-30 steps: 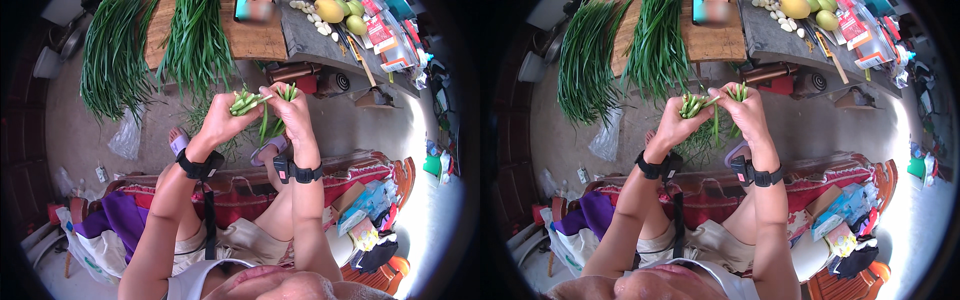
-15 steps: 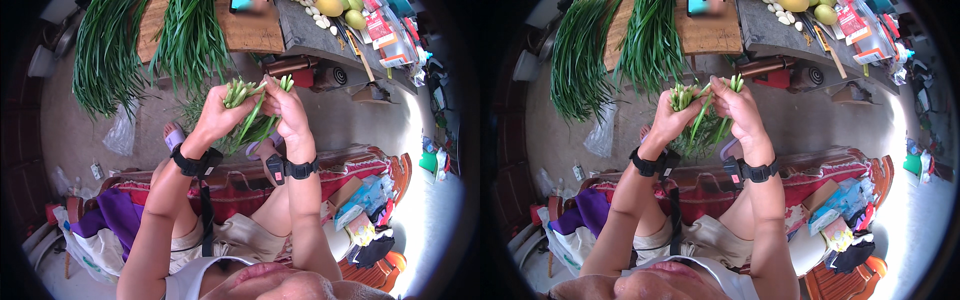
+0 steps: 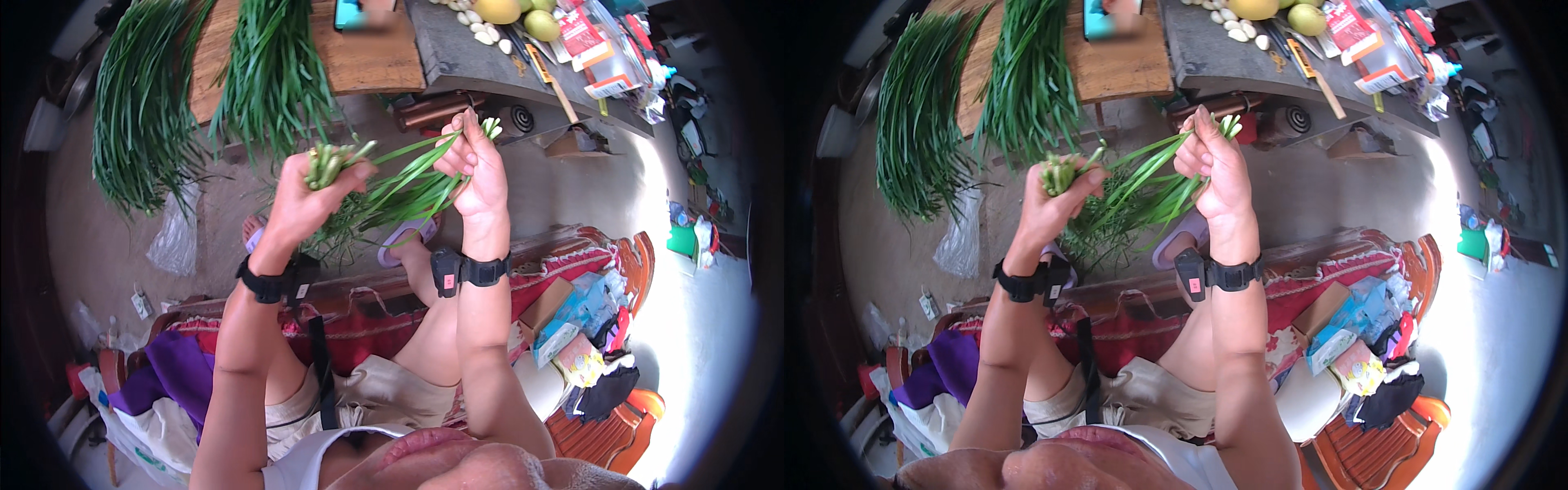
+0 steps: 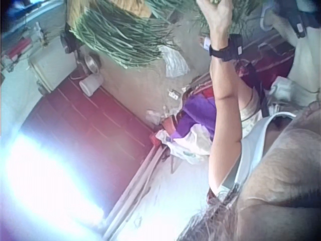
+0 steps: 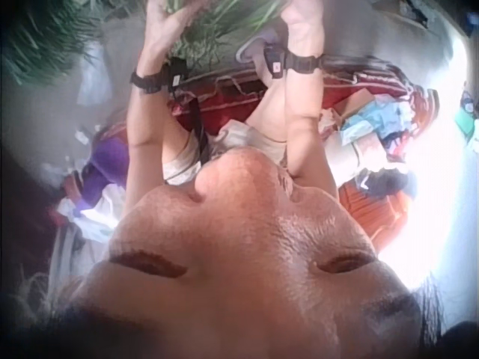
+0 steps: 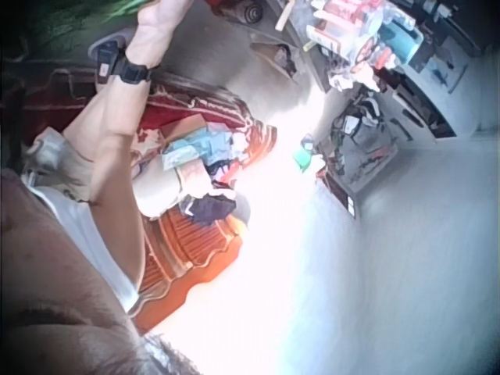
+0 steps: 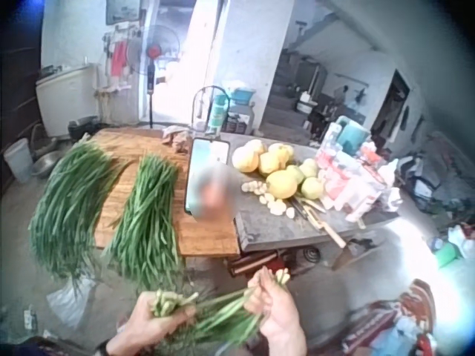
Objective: The person cleans chives by hand, peeling away damaged or discolored outer layers from the stems one by one while holding the bunch.
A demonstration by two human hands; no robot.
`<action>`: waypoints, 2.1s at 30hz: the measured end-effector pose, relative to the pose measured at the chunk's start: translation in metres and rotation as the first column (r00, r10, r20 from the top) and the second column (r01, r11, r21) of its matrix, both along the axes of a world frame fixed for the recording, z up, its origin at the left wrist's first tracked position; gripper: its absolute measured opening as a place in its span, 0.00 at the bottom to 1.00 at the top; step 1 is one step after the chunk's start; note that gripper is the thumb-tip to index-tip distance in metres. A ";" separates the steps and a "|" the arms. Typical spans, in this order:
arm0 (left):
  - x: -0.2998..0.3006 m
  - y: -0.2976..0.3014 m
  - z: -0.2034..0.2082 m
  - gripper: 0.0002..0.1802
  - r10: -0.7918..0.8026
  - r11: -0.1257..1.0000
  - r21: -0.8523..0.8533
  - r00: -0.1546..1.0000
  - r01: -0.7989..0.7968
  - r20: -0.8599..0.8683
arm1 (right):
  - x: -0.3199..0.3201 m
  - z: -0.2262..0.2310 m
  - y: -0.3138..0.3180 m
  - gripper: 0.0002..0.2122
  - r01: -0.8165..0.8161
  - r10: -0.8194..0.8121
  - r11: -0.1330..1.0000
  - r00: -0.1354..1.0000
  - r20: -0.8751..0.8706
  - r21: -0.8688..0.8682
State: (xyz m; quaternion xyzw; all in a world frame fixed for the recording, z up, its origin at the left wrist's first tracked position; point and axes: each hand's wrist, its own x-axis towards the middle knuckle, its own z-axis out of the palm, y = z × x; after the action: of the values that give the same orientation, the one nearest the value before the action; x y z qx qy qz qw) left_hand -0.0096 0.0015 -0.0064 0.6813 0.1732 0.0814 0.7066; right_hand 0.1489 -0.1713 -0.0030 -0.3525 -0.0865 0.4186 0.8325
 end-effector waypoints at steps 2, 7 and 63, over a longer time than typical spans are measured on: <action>-0.004 0.007 -0.003 0.08 0.027 0.999 0.046 0.999 -0.026 -0.021 | 0.006 0.003 -0.005 0.13 0.063 -0.063 0.998 0.998 0.022 -0.015; -0.008 0.024 -0.014 0.06 0.187 0.982 -0.025 0.978 -0.185 0.094 | 0.037 0.008 -0.041 0.12 0.316 -0.316 0.945 0.949 -0.015 0.084; 0.014 -0.012 -0.006 0.13 0.064 0.927 -0.373 0.995 -0.029 0.082 | -0.038 -0.002 0.030 0.13 -0.184 0.161 0.959 0.979 -0.124 -0.214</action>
State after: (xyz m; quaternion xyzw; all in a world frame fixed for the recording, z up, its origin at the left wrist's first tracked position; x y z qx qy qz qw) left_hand 0.0046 -0.0108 -0.0122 0.5267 0.1689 0.0954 0.8276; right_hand 0.1113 -0.1414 -0.0047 -0.4127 -0.0252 0.5146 0.7511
